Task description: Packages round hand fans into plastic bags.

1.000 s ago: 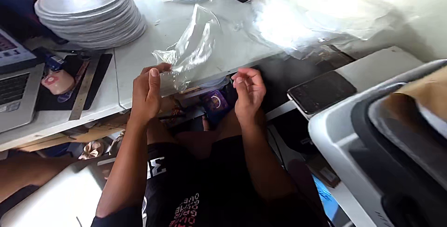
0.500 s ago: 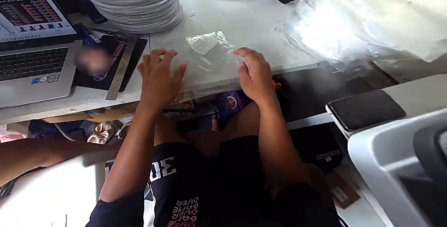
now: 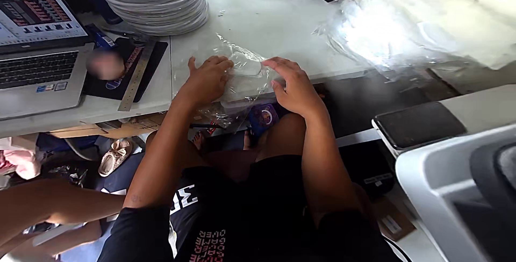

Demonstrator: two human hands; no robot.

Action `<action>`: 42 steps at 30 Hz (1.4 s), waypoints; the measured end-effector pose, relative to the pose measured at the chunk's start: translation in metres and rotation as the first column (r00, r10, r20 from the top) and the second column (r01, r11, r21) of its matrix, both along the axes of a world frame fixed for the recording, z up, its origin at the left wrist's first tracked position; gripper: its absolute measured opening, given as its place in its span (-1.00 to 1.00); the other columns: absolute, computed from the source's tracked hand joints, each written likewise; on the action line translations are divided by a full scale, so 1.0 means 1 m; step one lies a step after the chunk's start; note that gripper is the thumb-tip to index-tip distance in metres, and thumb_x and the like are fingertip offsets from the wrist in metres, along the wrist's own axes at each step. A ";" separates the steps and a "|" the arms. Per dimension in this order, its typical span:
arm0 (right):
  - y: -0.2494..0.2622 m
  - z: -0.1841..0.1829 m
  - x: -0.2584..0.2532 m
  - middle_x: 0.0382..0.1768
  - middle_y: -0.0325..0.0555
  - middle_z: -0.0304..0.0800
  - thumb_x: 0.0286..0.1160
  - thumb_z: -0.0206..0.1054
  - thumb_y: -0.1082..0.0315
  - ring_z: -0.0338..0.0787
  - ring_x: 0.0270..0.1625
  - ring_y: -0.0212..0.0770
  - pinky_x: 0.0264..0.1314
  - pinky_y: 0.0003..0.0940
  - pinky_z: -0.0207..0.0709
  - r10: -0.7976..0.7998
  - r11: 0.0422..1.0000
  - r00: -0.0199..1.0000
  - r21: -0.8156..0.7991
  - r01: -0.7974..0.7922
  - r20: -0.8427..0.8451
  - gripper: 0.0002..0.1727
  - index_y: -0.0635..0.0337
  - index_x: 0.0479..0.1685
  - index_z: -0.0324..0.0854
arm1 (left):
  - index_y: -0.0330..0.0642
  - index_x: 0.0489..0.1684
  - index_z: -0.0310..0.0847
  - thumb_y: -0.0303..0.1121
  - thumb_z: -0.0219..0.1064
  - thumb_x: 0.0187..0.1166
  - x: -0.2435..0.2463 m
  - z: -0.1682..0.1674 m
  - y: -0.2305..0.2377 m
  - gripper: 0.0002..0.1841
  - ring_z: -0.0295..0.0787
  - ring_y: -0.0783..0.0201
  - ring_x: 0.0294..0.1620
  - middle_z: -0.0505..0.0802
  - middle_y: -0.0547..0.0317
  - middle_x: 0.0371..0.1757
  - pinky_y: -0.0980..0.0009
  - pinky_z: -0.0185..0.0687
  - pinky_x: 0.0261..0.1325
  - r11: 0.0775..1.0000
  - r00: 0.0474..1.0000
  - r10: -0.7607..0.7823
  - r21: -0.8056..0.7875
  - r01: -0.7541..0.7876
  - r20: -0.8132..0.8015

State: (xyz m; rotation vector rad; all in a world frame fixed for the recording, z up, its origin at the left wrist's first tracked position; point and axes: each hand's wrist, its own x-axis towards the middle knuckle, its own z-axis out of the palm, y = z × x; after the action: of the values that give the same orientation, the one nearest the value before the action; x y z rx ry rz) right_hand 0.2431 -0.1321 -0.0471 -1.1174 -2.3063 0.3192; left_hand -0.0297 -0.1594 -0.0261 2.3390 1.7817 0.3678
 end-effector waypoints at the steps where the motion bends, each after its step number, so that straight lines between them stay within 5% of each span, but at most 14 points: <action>1: 0.001 -0.001 -0.001 0.64 -0.11 0.52 0.54 0.31 0.33 0.44 0.67 0.14 0.59 0.36 0.28 0.020 1.000 1.000 0.008 -0.020 -0.001 -0.55 -0.09 0.43 0.71 | 0.12 0.63 0.51 -0.31 0.11 0.76 -0.001 0.000 0.003 -0.54 0.24 0.00 0.83 0.55 0.25 0.71 -0.68 -0.34 0.61 1.000 1.000 -0.024 0.011 0.024 0.016; 3: -0.005 -0.003 -0.003 0.60 -0.13 0.57 0.55 0.37 0.24 0.45 0.66 0.11 0.62 0.33 0.24 0.051 0.998 0.999 0.025 -0.050 -0.013 -0.70 -0.11 0.20 0.84 | 0.11 0.62 0.52 -0.39 0.03 0.74 -0.002 -0.001 0.008 -0.52 0.21 -0.04 0.84 0.56 0.27 0.71 -0.73 -0.35 0.56 1.000 0.999 -0.020 0.025 0.019 0.028; 7: -0.016 -0.008 -0.002 0.26 -0.22 0.85 0.55 0.37 0.31 0.65 0.53 -0.10 0.65 0.01 0.42 0.138 0.985 0.987 0.117 -0.128 -0.086 -0.78 -0.01 0.03 0.89 | 0.22 0.67 0.46 -0.05 -0.14 0.86 -0.003 -0.003 0.019 -0.51 0.14 0.04 0.87 0.50 0.37 0.75 -0.70 -0.39 0.60 0.999 0.999 0.034 -0.015 -0.034 0.010; 14: -0.027 -0.016 -0.022 0.45 -0.25 0.70 0.52 0.40 0.02 0.50 0.63 -0.06 0.74 0.17 0.16 0.127 0.981 0.986 0.161 -0.109 -0.106 -0.52 -0.15 0.43 0.71 | 0.21 0.76 0.34 0.04 -0.20 0.86 -0.004 -0.013 0.026 -0.45 0.11 0.03 0.88 0.40 0.34 0.82 -0.66 -0.25 0.61 1.000 0.999 0.012 0.008 -0.012 -0.044; 18: -0.030 -0.020 -0.030 0.05 -0.32 0.92 0.57 0.43 0.22 0.66 0.38 -0.07 0.60 0.14 0.23 0.147 0.947 0.965 0.313 -0.074 -0.219 -0.84 -0.10 -0.13 0.96 | 0.23 0.74 0.36 0.04 -0.18 0.84 -0.006 -0.013 0.024 -0.46 0.10 0.05 0.89 0.42 0.37 0.81 -0.63 -0.26 0.62 1.000 1.000 0.000 0.009 0.000 -0.019; 23: -0.049 -0.039 -0.029 0.00 -0.30 0.94 0.55 0.47 0.26 0.75 0.12 -0.20 0.29 -0.17 0.50 0.112 0.932 0.943 0.363 0.010 -0.314 -0.85 -0.07 -0.11 0.96 | 0.30 0.74 0.36 0.09 -0.14 0.82 -0.007 -0.015 0.021 -0.46 0.09 0.09 0.89 0.42 0.41 0.81 -0.59 -0.28 0.66 0.999 0.999 -0.046 -0.011 0.047 0.018; 28: -0.071 -0.080 -0.023 -0.04 -0.15 0.96 0.48 0.51 0.40 0.85 0.03 -0.21 0.17 -0.22 0.69 0.087 0.900 0.796 0.390 0.196 -0.599 -0.90 0.07 -0.17 0.94 | 0.27 0.77 0.33 0.09 -0.16 0.84 -0.007 -0.015 0.019 -0.44 0.06 0.07 0.90 0.38 0.38 0.83 -0.61 -0.29 0.66 1.000 1.000 -0.009 -0.018 0.009 0.007; 31: -0.072 -0.089 0.000 -0.07 -0.12 0.93 0.54 0.47 0.42 0.90 0.00 -0.28 0.09 -0.31 0.83 -0.050 0.937 0.712 0.213 0.275 -0.700 -0.85 0.24 -0.03 0.86 | 0.27 0.76 0.33 0.09 -0.18 0.84 -0.012 -0.015 0.020 -0.44 0.05 0.07 0.90 0.37 0.41 0.83 -0.61 -0.29 0.65 0.999 0.999 0.037 -0.027 -0.037 -0.002; 33: -0.062 -0.092 0.012 -0.11 -0.15 0.92 0.52 0.50 0.36 0.89 -0.15 -0.33 -0.07 -0.36 0.82 -0.222 0.963 0.576 -0.084 0.256 -0.787 -0.69 0.22 0.19 0.75 | 0.21 0.71 0.41 0.06 -0.07 0.81 -0.011 -0.014 0.021 -0.46 0.14 0.06 0.87 0.45 0.34 0.79 -0.60 -0.25 0.65 0.999 0.998 0.038 -0.005 -0.038 0.059; 36: -0.044 -0.091 0.019 -0.11 -0.25 0.86 0.45 0.57 0.26 0.83 -0.12 -0.34 0.01 -0.33 0.77 -0.482 0.874 0.276 -0.477 0.089 -0.831 -0.81 0.05 -0.08 0.72 | -0.01 0.62 0.51 -0.07 0.21 0.72 -0.006 -0.008 0.018 -0.48 0.34 0.02 0.77 0.54 0.12 0.71 -0.49 -0.07 0.70 0.991 0.969 0.022 0.126 -0.054 0.246; 37: -0.039 -0.094 0.021 -0.07 -0.25 0.84 0.49 0.54 0.22 0.80 -0.05 -0.35 0.07 -0.33 0.74 -0.510 0.857 0.311 -0.505 0.102 -0.802 -0.80 0.08 -0.05 0.76 | -0.02 0.59 0.53 -0.10 0.23 0.70 -0.005 -0.005 0.014 -0.50 0.37 0.04 0.75 0.54 0.12 0.71 -0.40 0.00 0.73 0.982 0.957 0.015 0.177 -0.069 0.289; 39: -0.032 -0.108 0.025 0.03 -0.15 0.85 0.69 0.35 0.19 0.80 0.04 -0.29 0.13 -0.27 0.69 -0.479 0.876 0.548 -0.411 0.252 -0.686 -0.74 0.13 0.10 0.83 | -0.04 0.52 0.59 -0.14 0.25 0.68 -0.006 0.002 0.002 -0.54 0.41 0.10 0.71 0.57 0.14 0.68 -0.22 0.12 0.74 0.952 0.939 -0.004 0.289 -0.102 0.344; 42: -0.035 -0.113 0.027 0.35 -0.07 0.80 0.74 0.11 0.45 0.83 0.25 -0.20 0.34 -0.16 0.70 -0.407 0.895 0.834 -0.344 0.282 -0.374 -0.61 0.09 0.38 0.74 | -0.08 0.43 0.65 -0.18 0.23 0.69 -0.012 0.009 -0.031 -0.60 0.46 0.13 0.67 0.64 0.13 0.61 -0.08 0.23 0.73 0.884 0.925 -0.022 0.440 -0.160 0.380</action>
State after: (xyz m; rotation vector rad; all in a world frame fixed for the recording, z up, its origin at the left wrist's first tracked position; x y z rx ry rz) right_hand 0.2697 -0.1670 -0.1606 -1.4093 -1.6544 0.6888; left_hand -0.0420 -0.1901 -0.0169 2.2644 1.7256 1.2932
